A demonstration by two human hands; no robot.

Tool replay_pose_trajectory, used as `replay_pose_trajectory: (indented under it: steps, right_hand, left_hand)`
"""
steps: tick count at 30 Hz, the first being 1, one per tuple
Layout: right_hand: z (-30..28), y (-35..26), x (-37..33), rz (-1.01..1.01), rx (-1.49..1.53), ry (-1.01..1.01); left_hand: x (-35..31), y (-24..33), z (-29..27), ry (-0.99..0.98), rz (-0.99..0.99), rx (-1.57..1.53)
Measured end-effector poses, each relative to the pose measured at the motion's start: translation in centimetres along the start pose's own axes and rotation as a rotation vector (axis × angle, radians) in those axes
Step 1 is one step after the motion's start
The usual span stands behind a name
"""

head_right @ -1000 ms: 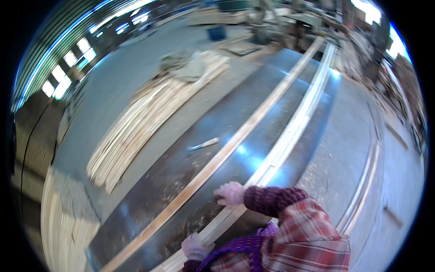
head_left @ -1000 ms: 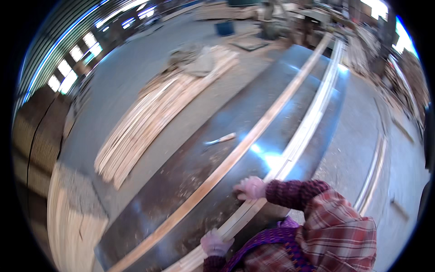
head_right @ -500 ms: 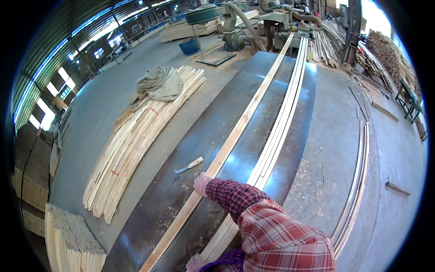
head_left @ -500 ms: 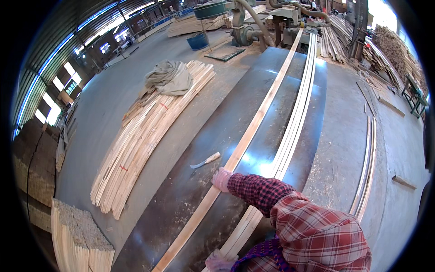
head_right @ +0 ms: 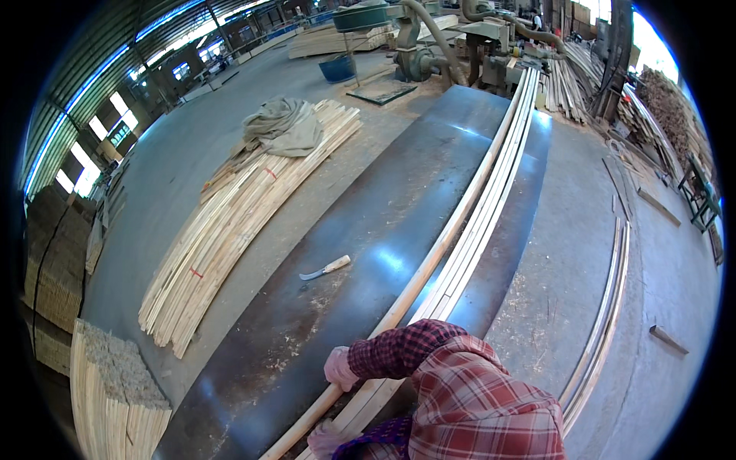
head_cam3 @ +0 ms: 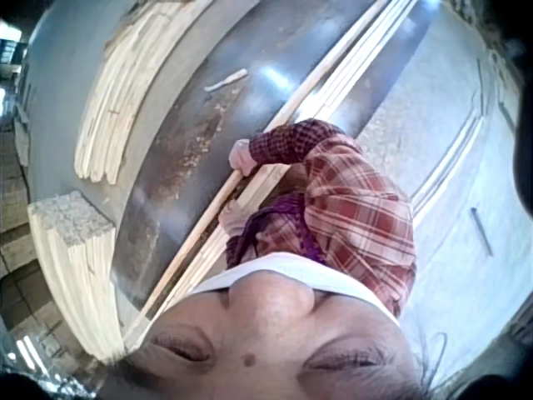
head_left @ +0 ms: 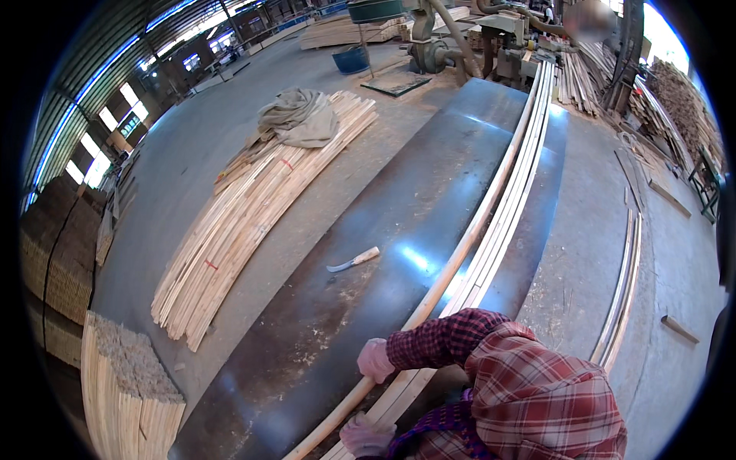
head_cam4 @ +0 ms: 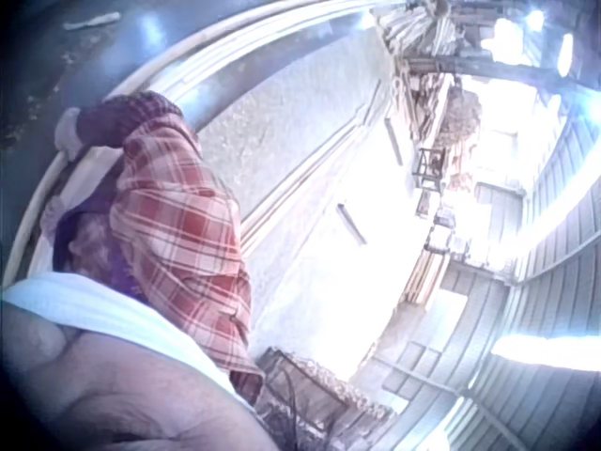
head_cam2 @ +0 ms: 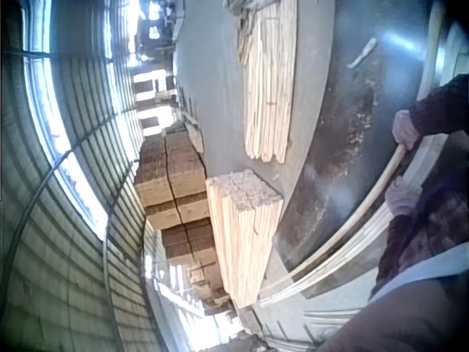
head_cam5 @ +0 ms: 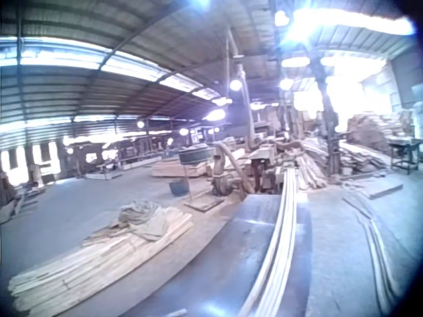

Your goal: The person repeatedly picks up long, thin wooden planks from a metal table and stacks them onto a larger pile on the floor. The person handles the planks one at a time, aligning them before placing them down.

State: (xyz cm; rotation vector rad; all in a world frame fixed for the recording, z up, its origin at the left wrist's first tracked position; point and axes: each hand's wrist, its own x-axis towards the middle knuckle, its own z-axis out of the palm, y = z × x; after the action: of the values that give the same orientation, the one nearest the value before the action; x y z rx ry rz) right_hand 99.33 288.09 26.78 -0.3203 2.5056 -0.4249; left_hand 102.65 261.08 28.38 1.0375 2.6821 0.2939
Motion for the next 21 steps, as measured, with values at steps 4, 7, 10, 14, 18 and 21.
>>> replay_pose_trajectory:
  steps: [4,7,10,14,18,21]
  right_hand:
    - [1.6,1.6,-2.6,0.035,-0.053,0.028]
    - [1.9,4.3,-4.7,0.132,-0.122,0.009]
    - [0.1,6.8,-8.7,0.127,-0.137,-0.019]
    - [2.6,8.5,-9.7,0.244,-0.024,0.044]
    - [4.2,8.4,-10.7,0.232,0.308,0.236]
    - [6.3,8.5,-11.8,0.324,0.41,0.375]
  left_hand:
    - [0.5,1.4,-2.5,-0.082,0.111,0.221]
    - [0.0,-1.4,1.6,-0.031,0.058,0.308]
    - [-0.6,0.8,-1.2,-0.099,0.008,0.279]
    - [-0.1,1.1,-1.4,-0.167,0.003,0.169]
    - [-2.0,-1.7,1.3,0.315,0.139,0.252]
    - [-0.7,-1.2,-0.4,0.149,0.175,0.352]
